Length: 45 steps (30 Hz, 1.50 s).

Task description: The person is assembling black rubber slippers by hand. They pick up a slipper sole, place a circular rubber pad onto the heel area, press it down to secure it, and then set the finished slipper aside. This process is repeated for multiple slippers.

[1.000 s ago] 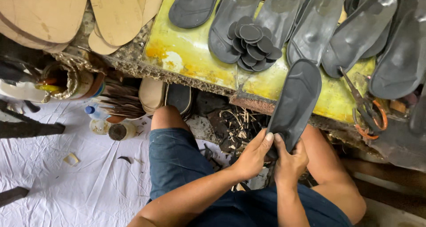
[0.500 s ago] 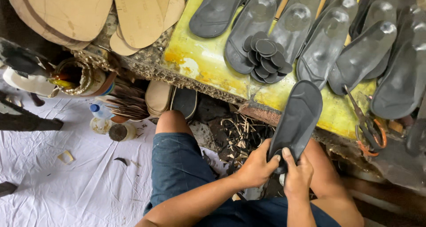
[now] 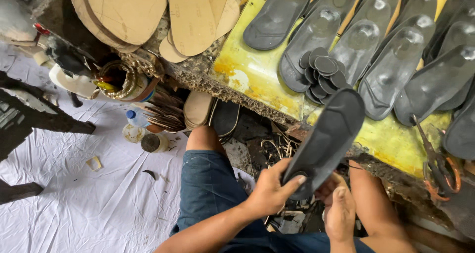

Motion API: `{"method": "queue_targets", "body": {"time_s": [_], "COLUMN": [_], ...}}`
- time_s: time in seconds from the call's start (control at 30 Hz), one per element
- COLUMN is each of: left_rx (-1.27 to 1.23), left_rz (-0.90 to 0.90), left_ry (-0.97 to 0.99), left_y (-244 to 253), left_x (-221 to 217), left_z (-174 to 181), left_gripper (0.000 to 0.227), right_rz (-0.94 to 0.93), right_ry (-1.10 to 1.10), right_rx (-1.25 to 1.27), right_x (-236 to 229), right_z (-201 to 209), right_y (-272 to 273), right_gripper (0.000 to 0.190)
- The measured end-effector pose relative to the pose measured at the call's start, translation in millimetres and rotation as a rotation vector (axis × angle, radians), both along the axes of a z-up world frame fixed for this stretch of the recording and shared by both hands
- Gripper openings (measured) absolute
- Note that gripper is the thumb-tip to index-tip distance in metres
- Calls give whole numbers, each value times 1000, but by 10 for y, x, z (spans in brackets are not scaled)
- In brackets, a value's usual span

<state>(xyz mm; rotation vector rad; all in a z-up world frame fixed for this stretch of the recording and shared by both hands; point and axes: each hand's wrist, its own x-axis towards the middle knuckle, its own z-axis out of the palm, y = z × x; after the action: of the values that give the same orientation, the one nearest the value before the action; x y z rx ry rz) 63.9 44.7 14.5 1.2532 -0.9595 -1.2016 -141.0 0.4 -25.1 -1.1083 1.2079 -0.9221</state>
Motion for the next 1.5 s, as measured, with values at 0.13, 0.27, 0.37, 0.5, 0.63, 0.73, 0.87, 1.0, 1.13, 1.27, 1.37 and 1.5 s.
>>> {"method": "queue_targets", "body": {"time_s": [0.13, 0.27, 0.37, 0.5, 0.63, 0.73, 0.87, 1.0, 1.13, 1.27, 1.37, 1.5], "left_rx": [-67, 130, 121, 350, 480, 437, -80, -152, -124, 66, 16, -269], "left_rz": [115, 378, 522, 380, 373, 457, 684, 319, 180, 252, 417, 566], "left_ry": [73, 86, 90, -450, -769, -876, -1013, -936, -1162, -1127, -856, -600], "left_y": [-5, -229, -512, -929, -949, -769, -797, -1626, -2749, -2923, -2752, -2016], "left_x": [542, 1250, 1966, 2709, 2935, 2957, 2589, 2028, 1987, 1980, 2102, 2101], "left_z": [176, 541, 640, 812, 848, 691, 662, 893, 267, 490, 552, 704], "left_gripper": [38, 29, 34, 54, 76, 77, 44, 59, 87, 97, 75, 28], "right_rz": [26, 37, 44, 88, 113, 126, 193, 276, 283, 193, 125, -60], "right_ry": [-43, 107, 176, 240, 183, 192, 215, 120, 150, 7, 105, 192], "right_rx": [-54, 117, 265, 349, 307, 321, 344, 194, 132, 114, 204, 241], "right_x": [304, 409, 496, 583, 630, 716, 815, 820, 786, 575, 455, 389], "right_z": [302, 415, 439, 407, 202, 219, 298, 222, 393, 421, 430, 477], "right_y": [-1, 43, 70, 137, 169, 131, 35, -41, -13, 73, 100, 102], "right_gripper": [61, 40, 35, 33, 30, 28, 29, 26, 30, 31, 30, 29]}}
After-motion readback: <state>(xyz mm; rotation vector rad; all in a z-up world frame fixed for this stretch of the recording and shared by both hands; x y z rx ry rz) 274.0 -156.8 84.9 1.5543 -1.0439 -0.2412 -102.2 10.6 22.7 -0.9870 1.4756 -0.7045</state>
